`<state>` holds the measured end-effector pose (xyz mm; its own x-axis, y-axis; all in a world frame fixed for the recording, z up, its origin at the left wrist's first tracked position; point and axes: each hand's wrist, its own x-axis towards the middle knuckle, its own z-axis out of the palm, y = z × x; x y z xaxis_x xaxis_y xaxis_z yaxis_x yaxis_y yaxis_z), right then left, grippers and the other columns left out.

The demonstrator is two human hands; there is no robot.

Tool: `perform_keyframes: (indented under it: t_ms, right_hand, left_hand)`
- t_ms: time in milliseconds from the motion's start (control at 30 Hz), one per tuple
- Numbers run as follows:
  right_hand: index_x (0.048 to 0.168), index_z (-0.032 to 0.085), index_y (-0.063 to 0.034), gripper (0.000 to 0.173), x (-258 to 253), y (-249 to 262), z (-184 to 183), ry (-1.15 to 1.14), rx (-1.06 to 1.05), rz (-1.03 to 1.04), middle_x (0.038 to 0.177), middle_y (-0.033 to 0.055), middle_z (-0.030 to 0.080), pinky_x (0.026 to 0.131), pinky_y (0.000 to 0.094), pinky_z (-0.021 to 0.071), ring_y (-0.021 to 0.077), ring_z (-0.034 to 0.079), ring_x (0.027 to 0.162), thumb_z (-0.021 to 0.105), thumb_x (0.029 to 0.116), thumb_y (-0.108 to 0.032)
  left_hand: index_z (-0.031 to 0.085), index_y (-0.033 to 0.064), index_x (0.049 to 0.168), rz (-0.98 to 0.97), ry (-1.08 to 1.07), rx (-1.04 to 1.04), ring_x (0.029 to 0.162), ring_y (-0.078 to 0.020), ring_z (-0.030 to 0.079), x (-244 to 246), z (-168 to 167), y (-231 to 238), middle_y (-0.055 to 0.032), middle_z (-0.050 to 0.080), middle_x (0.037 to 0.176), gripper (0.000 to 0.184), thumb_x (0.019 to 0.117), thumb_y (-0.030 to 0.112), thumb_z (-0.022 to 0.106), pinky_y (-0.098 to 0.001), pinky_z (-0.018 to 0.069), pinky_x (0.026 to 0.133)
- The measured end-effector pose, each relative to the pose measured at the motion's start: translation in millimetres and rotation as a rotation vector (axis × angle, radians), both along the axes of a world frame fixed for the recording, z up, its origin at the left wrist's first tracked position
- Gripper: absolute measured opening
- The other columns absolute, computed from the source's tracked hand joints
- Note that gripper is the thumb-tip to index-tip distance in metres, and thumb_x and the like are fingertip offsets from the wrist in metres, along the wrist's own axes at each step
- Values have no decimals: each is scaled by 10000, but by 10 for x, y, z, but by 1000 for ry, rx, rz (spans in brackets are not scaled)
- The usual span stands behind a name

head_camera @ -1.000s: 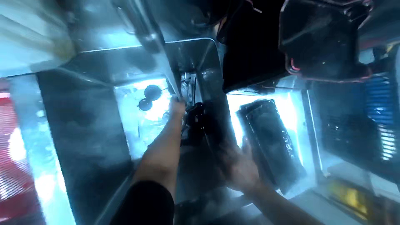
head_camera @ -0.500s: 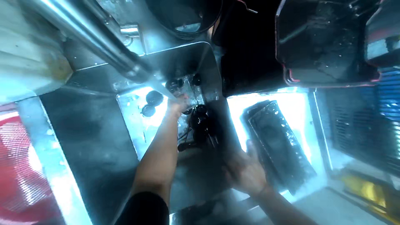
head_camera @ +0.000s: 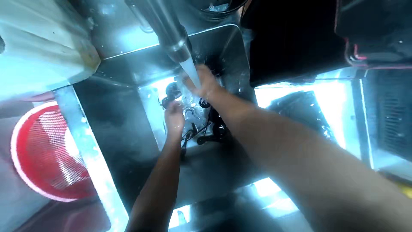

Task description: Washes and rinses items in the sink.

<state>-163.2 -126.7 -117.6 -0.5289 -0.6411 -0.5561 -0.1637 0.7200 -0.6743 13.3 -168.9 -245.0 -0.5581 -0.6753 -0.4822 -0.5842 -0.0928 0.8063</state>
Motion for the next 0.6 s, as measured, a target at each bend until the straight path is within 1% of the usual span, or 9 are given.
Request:
perform_keyframes:
  t_ms: [67, 100, 200, 233, 300, 367, 433, 500, 600]
  right_hand:
    - [1092, 650, -21, 215, -116, -152, 107, -189, -19, -196, 952, 120, 676, 692, 390, 577, 197, 676, 784, 599, 985, -200]
    - [1087, 641, -45, 198, -145, -152, 172, -255, -49, -257, 905, 94, 665, 635, 361, 575, 169, 665, 711, 593, 981, -205]
    - [1059, 652, -59, 199, -27, 204, 341, -78, -146, -135, 898, 99, 668, 728, 455, 566, 212, 663, 792, 669, 969, -235]
    - [1077, 654, -76, 219, 59, 424, 368, 36, -140, -49, 884, 86, 667, 727, 476, 569, 221, 663, 800, 658, 973, -269]
    - [1089, 669, -97, 245, 253, 1006, 334, 296, -111, 157, 892, 56, 682, 748, 475, 590, 209, 685, 830, 578, 1021, -314]
    - [1073, 713, -124, 283, 457, 1653, 211, 529, -74, 326, 942, 35, 701, 922, 466, 551, 197, 684, 918, 540, 1034, -344]
    - [1104, 732, -142, 266, 590, 2220, 47, 629, -38, 451, 992, 26, 716, 1153, 481, 418, 190, 684, 1014, 564, 1006, -324]
    - [1044, 747, -142, 214, 685, 2538, -30, 678, -7, 499, 950, 24, 722, 1189, 513, 368, 197, 694, 991, 630, 960, -299]
    - [999, 742, -156, 177, 722, 2641, -81, 732, 64, 531, 913, 17, 709, 1210, 541, 325, 208, 692, 983, 683, 916, -301]
  left_hand:
    - [693, -7, 1209, -362, -266, -142, 1078, -344, 688, 197, -251, 295, -207, 715, 1145, 285, 1018, 187, 608, -570, 532, 980]
    - [675, 13, 1263, -569, -412, -105, 1162, -361, 661, 172, -150, 432, -210, 694, 1226, 324, 1020, 216, 609, -575, 509, 1026]
    - [412, 23, 1542, -1128, -752, 152, 1450, -381, 423, -43, 289, 692, -204, 409, 1587, 567, 1045, 232, 587, -553, 377, 1167]
    - [488, 11, 1479, -1144, -675, 50, 1374, -408, 496, 119, 172, 824, -223, 476, 1520, 556, 1020, 291, 628, -574, 438, 1108]
    - [689, 39, 1195, -1046, -463, -176, 1027, -406, 681, 462, -186, 1018, -212, 686, 1162, 524, 923, 486, 713, -608, 564, 843]
    - [674, 93, 1249, -1108, -535, -44, 1039, -390, 681, 409, -120, 951, -184, 702, 1146, 524, 923, 501, 721, -629, 546, 873]
    - [629, 80, 1319, -1134, -585, 96, 1097, -391, 658, 288, 97, 832, -203, 676, 1212, 459, 927, 287, 751, -615, 527, 923]
    - [632, 20, 1311, -1149, -599, 187, 1131, -411, 639, 265, 60, 735, -246, 662, 1234, 384, 961, 163, 703, -607, 498, 970]
    - [630, 13, 1305, -1076, -667, 165, 1106, -432, 651, 343, -166, 437, -262, 668, 1201, 373, 981, 195, 659, -639, 510, 942]
